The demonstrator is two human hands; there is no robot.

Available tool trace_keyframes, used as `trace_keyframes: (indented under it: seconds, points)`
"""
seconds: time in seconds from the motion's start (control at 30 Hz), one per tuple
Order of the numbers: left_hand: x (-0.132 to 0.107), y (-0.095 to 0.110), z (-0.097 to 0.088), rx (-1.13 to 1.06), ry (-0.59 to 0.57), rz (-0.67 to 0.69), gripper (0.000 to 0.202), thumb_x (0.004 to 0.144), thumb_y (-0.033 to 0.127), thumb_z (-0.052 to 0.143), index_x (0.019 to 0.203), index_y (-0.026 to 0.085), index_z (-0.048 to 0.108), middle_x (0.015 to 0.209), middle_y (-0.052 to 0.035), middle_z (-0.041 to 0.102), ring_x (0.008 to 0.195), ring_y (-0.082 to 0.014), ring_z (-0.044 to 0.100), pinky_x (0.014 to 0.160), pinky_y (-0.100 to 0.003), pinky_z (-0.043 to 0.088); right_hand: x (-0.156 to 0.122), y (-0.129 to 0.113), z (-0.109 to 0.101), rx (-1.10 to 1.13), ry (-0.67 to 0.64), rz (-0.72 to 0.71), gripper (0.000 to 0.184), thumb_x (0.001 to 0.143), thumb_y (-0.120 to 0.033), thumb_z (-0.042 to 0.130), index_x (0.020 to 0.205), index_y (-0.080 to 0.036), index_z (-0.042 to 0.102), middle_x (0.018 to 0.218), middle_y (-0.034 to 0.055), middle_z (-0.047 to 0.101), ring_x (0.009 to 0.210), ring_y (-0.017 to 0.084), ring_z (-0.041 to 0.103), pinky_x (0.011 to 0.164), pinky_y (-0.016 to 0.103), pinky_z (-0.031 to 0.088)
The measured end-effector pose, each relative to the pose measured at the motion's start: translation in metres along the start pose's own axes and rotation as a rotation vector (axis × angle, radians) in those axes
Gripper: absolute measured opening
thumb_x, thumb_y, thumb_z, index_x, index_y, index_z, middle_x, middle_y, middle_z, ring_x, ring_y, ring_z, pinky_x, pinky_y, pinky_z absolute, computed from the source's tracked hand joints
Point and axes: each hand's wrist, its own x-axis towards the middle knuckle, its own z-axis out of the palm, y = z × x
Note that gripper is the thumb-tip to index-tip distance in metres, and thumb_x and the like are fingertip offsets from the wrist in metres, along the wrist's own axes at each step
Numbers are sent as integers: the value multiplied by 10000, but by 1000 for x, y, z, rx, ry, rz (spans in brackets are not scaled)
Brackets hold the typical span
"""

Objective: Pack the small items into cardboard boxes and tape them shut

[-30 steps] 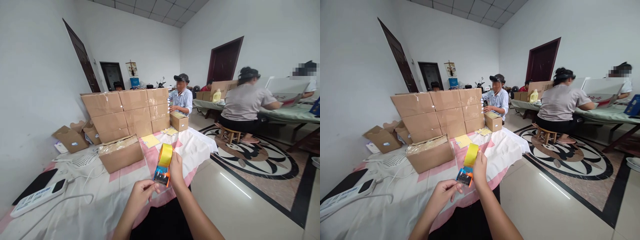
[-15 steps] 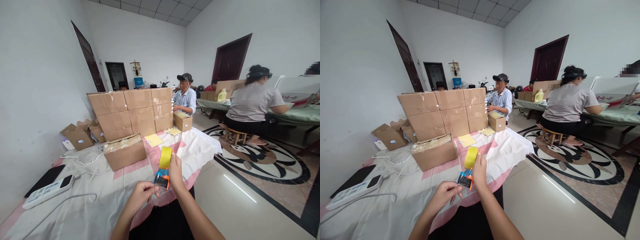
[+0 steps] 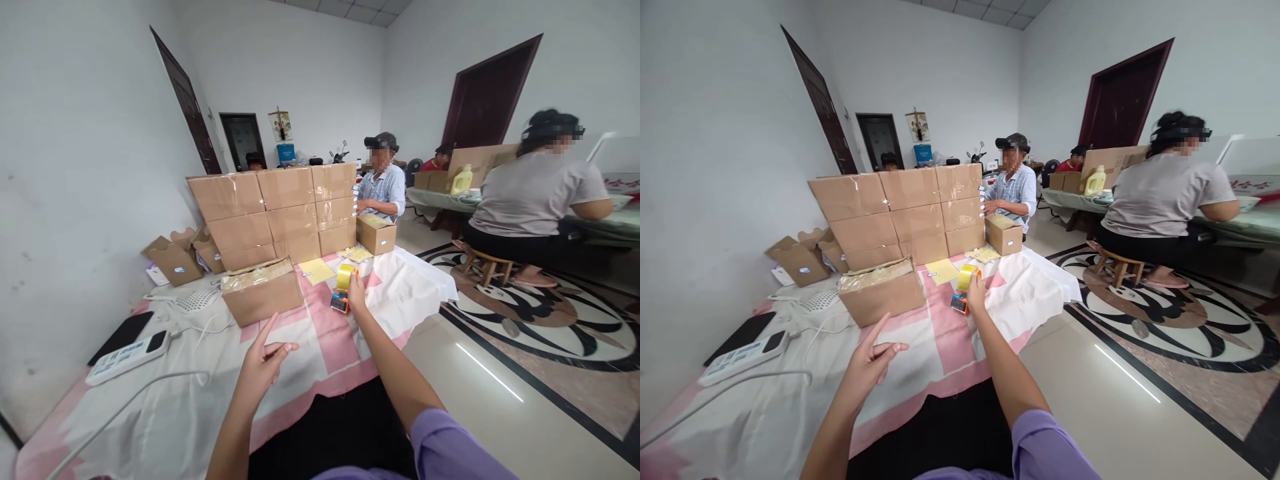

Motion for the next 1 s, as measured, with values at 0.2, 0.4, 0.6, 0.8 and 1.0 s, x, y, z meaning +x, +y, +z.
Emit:
trace_keyframes:
  seconds: [0.2, 0.4, 0.6, 0.8, 1.0]
  points:
    - [-4, 8, -8, 12, 140, 29, 937, 811, 574, 707, 1567, 186, 313, 971, -106, 777, 422, -60, 345, 416, -221, 350, -81, -9, -14, -85, -81, -145, 299, 802, -401, 609, 1018, -195, 632, 1085, 101, 627, 1111, 261, 554, 998, 410, 410]
    - [-11, 11, 3, 27, 96, 92, 911, 818, 571, 707, 1559, 185, 344, 880, -50, 758, 430, -69, 401, 434, -217, 359, -163, -37, -3, -303, -738, -444, 43, 843, -246, 657, 831, -235, 697, 1011, 47, 605, 1056, 237, 554, 989, 410, 385]
    - [-2, -10, -6, 420, 161, 31, 700, 846, 570, 641, 1414, 173, 546, 703, -19, 744, 496, -174, 595, 502, -266, 424, -139, -71, -2, -169, -700, -516, 107, 886, -200, 607, 814, -225, 682, 972, 47, 610, 1010, 226, 572, 949, 402, 403]
    - [41, -13, -26, 718, 371, 140, 338, 922, 399, 527, 1119, 201, 716, 1072, -128, 777, 968, -304, 718, 847, -398, 504, -86, -135, 25, 30, -620, -428, 120, 818, -304, 720, 731, -222, 733, 973, 45, 612, 1005, 218, 578, 934, 376, 420]
    - [121, 37, -52, 985, 425, 337, 750, 904, 405, 594, 1571, 185, 328, 1645, -152, 342, 1550, -332, 215, 1217, -561, 144, -47, -149, 100, -12, -943, -131, 233, 658, -395, 793, 627, -169, 744, 977, 49, 669, 980, 184, 619, 877, 319, 448]
